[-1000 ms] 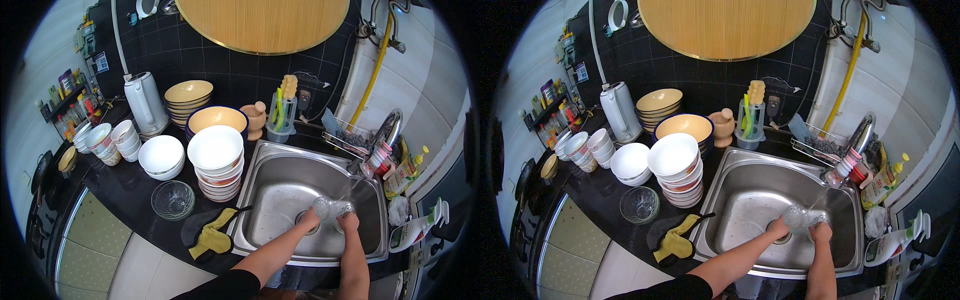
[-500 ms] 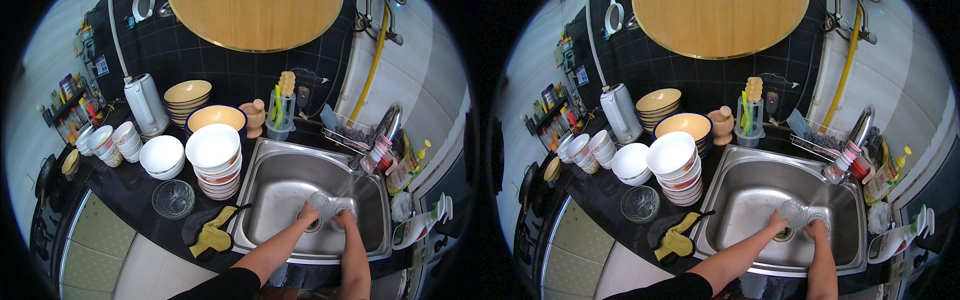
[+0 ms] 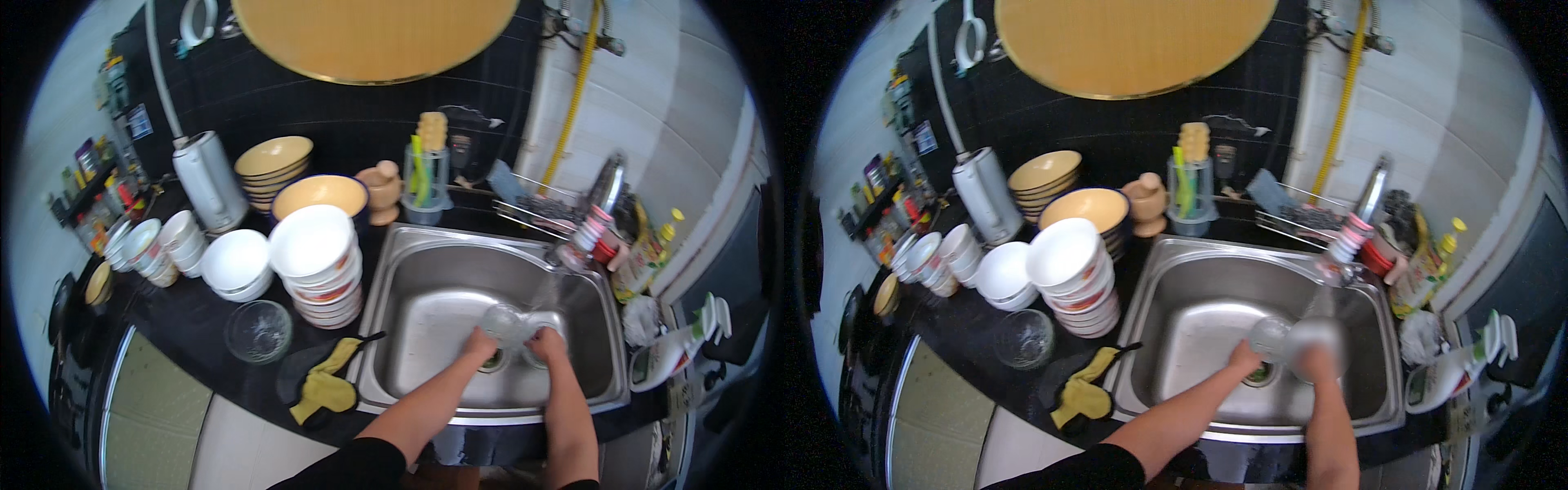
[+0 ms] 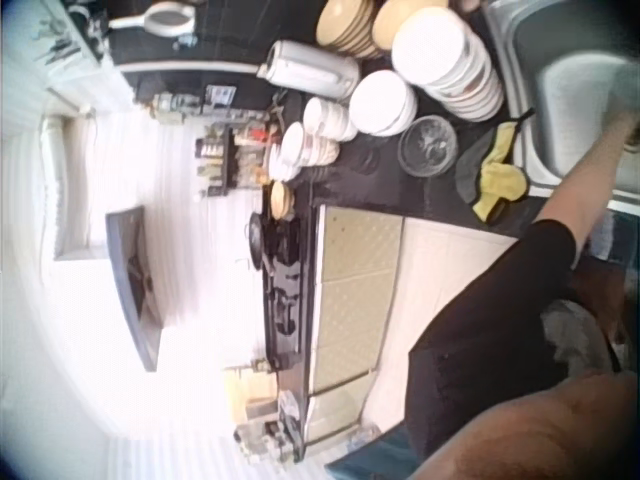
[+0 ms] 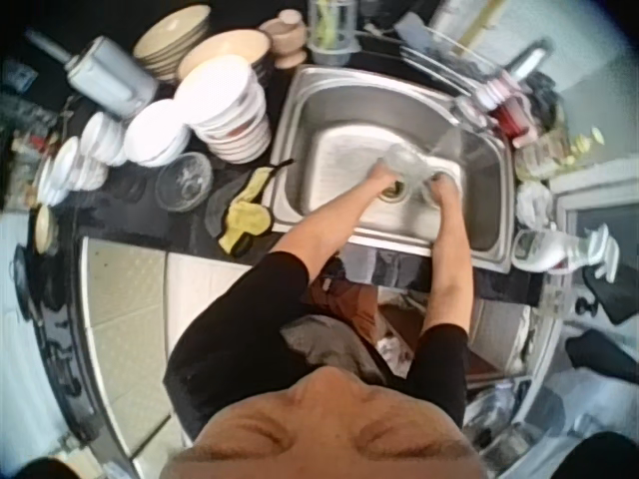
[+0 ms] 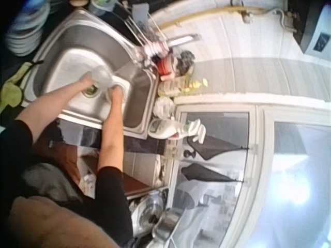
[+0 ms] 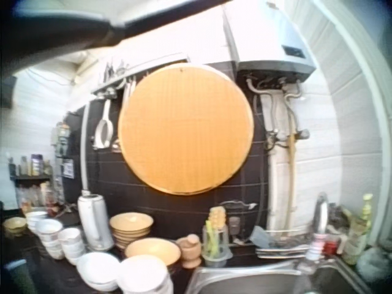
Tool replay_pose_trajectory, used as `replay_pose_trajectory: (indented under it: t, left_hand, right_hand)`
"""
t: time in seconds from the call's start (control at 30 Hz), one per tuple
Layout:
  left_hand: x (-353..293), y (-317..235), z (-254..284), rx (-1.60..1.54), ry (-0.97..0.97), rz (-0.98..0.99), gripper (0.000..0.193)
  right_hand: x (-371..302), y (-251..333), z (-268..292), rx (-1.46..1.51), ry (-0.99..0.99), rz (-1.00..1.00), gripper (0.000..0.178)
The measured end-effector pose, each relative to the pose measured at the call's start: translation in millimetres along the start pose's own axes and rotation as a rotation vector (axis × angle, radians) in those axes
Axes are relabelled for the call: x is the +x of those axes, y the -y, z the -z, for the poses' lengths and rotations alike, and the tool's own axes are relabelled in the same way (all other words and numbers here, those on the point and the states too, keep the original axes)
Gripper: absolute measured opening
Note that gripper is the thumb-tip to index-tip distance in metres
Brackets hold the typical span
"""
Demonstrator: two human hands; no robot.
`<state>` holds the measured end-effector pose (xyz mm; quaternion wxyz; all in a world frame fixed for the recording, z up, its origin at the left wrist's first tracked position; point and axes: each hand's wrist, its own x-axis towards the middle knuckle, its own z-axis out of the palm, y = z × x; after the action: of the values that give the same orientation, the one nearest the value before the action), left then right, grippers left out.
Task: The person washes several clear glass bowls in a kitchen sink using a steel wool scrubber and running water. They scrub the interior and exterior of each bowl, rinse it thoroughly, and place it on the counter to the left of the sink. The process is repeated for multiple bowls.
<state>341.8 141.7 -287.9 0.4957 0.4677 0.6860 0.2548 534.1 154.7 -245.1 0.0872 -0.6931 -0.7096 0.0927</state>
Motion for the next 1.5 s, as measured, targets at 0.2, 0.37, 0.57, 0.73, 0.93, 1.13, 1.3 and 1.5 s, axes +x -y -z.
replay_pose_trajectory:
  t: [0.2,0.37,0.57,0.73,0.93,1.13,1.3,1.5]
  left_hand:
    - [-12,-9,10,0.064,-0.094,-0.056,0.05]
    - [5,6,10,0.029,0.033,0.025,0.051]
    - [-15,-6,9,-0.244,0.374,0.293,0.051]
    - [-5,11,-1,-0.606,0.292,0.306,0.049]
    - [10,16,3,-0.763,0.024,0.302,0.039]
    - [-3,4,29,-0.858,-0.406,0.33,0.023]
    - [-6,-3,33,-0.77,-0.379,0.626,0.03]
    - [-18,-7,13,-0.512,0.276,0.38,0.034]
  right_hand:
    - [-2,5,14,0.228,-0.035,-0.155,0.029]
    - [-12,26,51,0.052,-0.127,-0.27,0.041]
    - [-13,15,23,-0.094,0.183,0.007,0.04]
    - [-18,32,23,-0.27,0.223,0.151,0.031]
    - [-18,40,8,-0.287,0.212,0.284,0.029]
    - [-18,50,7,-0.127,0.15,0.439,0.027]
    - [-29,78,39,-0.18,0.233,0.328,0.023]
    - [-19,68,13,-0.206,0.194,0.292,0.023]
